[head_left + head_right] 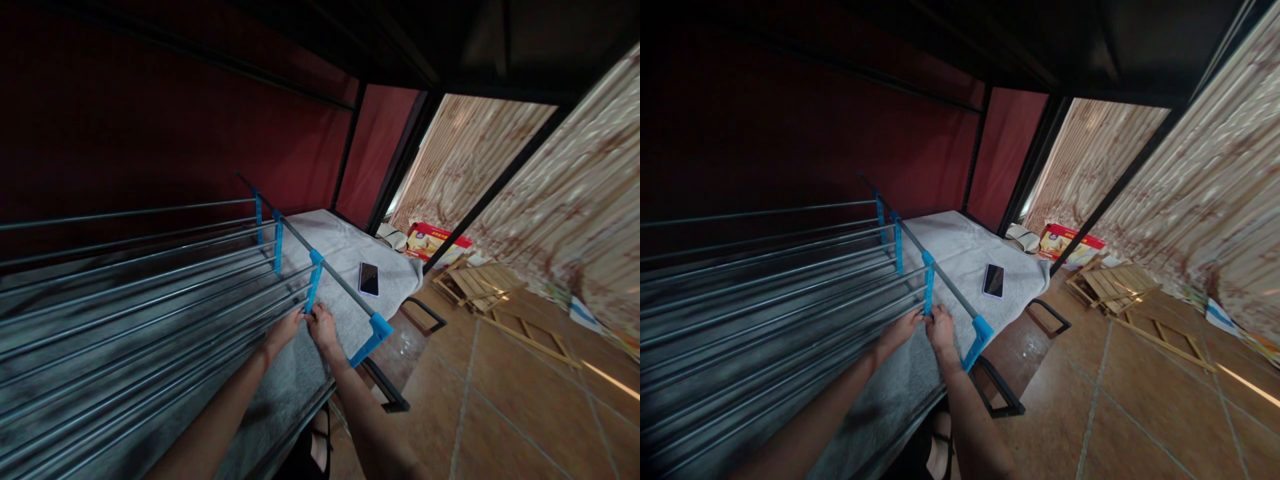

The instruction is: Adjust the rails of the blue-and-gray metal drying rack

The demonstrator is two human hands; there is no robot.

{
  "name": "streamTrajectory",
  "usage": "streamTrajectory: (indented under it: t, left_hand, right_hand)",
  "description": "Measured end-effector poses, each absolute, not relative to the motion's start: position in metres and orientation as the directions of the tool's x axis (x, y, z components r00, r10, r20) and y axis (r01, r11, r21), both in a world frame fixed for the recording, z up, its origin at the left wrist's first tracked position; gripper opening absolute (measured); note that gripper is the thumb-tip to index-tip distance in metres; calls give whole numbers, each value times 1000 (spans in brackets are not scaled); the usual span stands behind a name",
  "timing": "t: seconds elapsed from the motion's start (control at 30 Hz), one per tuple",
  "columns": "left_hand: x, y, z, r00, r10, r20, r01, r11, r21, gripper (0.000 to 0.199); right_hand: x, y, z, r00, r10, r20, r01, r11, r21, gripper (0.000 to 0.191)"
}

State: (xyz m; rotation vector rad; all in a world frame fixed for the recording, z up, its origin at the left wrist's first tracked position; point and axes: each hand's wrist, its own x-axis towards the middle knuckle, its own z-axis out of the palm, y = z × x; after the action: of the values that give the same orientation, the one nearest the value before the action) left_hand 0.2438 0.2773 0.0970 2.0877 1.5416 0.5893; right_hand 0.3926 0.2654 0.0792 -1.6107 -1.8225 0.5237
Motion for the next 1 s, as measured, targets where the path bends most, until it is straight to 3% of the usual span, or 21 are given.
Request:
streamTrajectory:
  t: [1.0]
  left_hand:
    - [244,279,77,255,959,122,691,-270,671,42]
  right_hand:
    - [390,263,75,-11,966,259,675,198,-711,18]
